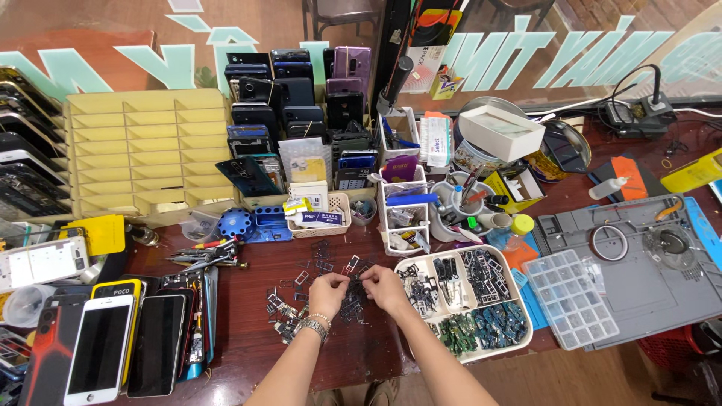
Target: The person sorts small electronic components from a pile on the table into a compartmentalized tray. They repeatedly pick up individual pieces, inspect them, and place them into specific sections of the tray. The task involves handling various small parts and organizing them by type.
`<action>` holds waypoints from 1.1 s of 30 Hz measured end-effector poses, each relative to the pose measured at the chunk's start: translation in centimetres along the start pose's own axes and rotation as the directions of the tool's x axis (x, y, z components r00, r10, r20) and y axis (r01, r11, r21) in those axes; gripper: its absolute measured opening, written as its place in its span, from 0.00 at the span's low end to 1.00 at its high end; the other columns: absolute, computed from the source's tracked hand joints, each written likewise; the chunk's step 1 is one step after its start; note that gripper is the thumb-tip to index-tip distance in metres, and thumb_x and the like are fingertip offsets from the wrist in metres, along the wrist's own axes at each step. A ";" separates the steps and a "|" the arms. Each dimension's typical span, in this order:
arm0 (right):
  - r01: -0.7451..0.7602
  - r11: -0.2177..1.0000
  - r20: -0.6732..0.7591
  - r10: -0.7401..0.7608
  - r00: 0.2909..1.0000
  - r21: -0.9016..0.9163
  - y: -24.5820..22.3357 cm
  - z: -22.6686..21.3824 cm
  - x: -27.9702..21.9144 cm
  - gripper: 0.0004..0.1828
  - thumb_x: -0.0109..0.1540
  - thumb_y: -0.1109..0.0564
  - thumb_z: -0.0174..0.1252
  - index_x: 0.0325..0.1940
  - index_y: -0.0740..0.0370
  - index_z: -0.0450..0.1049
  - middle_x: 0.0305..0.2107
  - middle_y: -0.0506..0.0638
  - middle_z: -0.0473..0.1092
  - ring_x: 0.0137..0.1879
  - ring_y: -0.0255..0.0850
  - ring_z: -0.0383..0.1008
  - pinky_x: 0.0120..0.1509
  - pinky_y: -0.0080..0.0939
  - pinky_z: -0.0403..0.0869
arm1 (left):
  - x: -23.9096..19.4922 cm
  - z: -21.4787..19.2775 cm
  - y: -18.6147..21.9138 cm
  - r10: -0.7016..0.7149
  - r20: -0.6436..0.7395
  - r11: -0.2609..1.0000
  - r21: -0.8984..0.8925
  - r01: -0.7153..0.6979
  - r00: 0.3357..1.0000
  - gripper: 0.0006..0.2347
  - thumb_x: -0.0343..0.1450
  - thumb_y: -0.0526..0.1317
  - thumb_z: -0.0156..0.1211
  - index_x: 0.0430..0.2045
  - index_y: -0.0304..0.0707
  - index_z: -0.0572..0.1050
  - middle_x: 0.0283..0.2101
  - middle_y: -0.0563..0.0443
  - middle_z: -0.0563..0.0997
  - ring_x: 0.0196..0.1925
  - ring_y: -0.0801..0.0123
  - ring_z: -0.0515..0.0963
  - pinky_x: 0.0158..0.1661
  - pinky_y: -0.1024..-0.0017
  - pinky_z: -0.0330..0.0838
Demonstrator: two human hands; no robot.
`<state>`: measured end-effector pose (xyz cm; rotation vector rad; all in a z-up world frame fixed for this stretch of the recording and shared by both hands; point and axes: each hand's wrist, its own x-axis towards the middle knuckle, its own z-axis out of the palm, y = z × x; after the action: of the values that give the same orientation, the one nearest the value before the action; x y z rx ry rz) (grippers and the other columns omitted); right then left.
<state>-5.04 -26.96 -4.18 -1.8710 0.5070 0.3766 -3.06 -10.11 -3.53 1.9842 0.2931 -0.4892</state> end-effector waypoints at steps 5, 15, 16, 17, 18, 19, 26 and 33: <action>0.058 0.987 -0.094 -0.044 0.995 0.153 0.6 -1.4 0.5 0.05 0.65 0.62 0.57 0.42 0.65 0.76 0.32 0.49 0.77 0.35 0.34 0.78 0.39 0.35 0.81 | -0.8 -0.3 0.9 0.164 -0.058 0.961 0.235 -0.146 0.985 0.06 0.66 0.38 0.67 0.33 0.42 0.84 0.34 0.48 0.87 0.37 0.60 0.86 0.42 0.64 0.79; 0.036 0.998 -0.118 -0.029 0.993 0.051 0.7 -2.4 -0.7 0.05 0.65 0.61 0.57 0.43 0.63 0.76 0.31 0.49 0.77 0.33 0.34 0.78 0.37 0.36 0.79 | -1.3 0.6 1.5 0.323 -0.021 0.825 0.496 -0.270 0.946 0.05 0.62 0.37 0.69 0.26 0.40 0.79 0.39 0.46 0.80 0.45 0.52 0.81 0.46 0.57 0.76; 0.033 0.997 -0.114 -0.026 0.993 0.063 0.7 -2.4 -0.9 0.05 0.65 0.61 0.57 0.43 0.63 0.76 0.31 0.49 0.77 0.33 0.34 0.77 0.37 0.36 0.79 | -1.3 0.7 1.5 0.346 -0.017 0.816 0.498 -0.292 0.938 0.05 0.63 0.37 0.69 0.27 0.40 0.79 0.39 0.46 0.80 0.45 0.52 0.81 0.46 0.57 0.76; 0.031 0.997 -0.110 -0.022 0.994 0.076 0.6 -2.3 -1.1 0.05 0.65 0.61 0.58 0.43 0.63 0.77 0.31 0.49 0.76 0.33 0.34 0.77 0.37 0.36 0.79 | -1.4 0.7 1.5 0.370 -0.013 0.807 0.500 -0.314 0.929 0.06 0.63 0.37 0.69 0.28 0.40 0.79 0.38 0.46 0.81 0.46 0.52 0.81 0.46 0.57 0.76; 0.029 0.996 -0.107 -0.019 0.994 0.089 0.4 -2.2 -1.3 0.05 0.64 0.61 0.58 0.43 0.63 0.77 0.31 0.49 0.76 0.33 0.34 0.77 0.37 0.36 0.79 | -1.5 0.6 1.6 0.394 -0.008 0.797 0.502 -0.336 0.919 0.06 0.64 0.37 0.69 0.29 0.40 0.78 0.38 0.47 0.81 0.46 0.53 0.81 0.46 0.57 0.76; 0.029 0.996 -0.102 -0.021 0.995 0.083 0.2 -2.2 -1.4 0.05 0.64 0.61 0.58 0.43 0.63 0.77 0.31 0.48 0.76 0.33 0.34 0.77 0.37 0.35 0.79 | -1.5 0.6 1.8 0.370 0.012 0.791 0.521 -0.322 0.929 0.08 0.63 0.38 0.70 0.30 0.40 0.78 0.39 0.46 0.81 0.46 0.52 0.81 0.46 0.57 0.76; 0.044 0.999 -0.088 -0.042 0.995 0.022 0.4 -2.6 -1.4 0.05 0.63 0.60 0.60 0.42 0.61 0.78 0.31 0.47 0.77 0.32 0.32 0.76 0.37 0.36 0.79 | -0.9 1.6 1.5 0.309 0.040 0.796 0.535 -0.281 0.950 0.09 0.61 0.40 0.74 0.28 0.41 0.79 0.37 0.46 0.82 0.45 0.52 0.82 0.46 0.58 0.76; 0.080 0.994 -0.134 -0.069 0.989 0.078 1.4 -3.2 -0.2 0.04 0.64 0.60 0.60 0.42 0.61 0.77 0.31 0.48 0.77 0.31 0.34 0.75 0.37 0.36 0.78 | 3.0 4.1 0.9 0.014 0.240 0.914 -0.396 0.084 0.971 0.08 0.64 0.33 0.72 0.30 0.27 0.81 0.33 0.42 0.87 0.32 0.64 0.88 0.35 0.70 0.84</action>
<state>-5.90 -30.39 -4.09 -1.8362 0.5318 0.1807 -0.92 -14.20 -5.81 1.5022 0.2555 -0.6294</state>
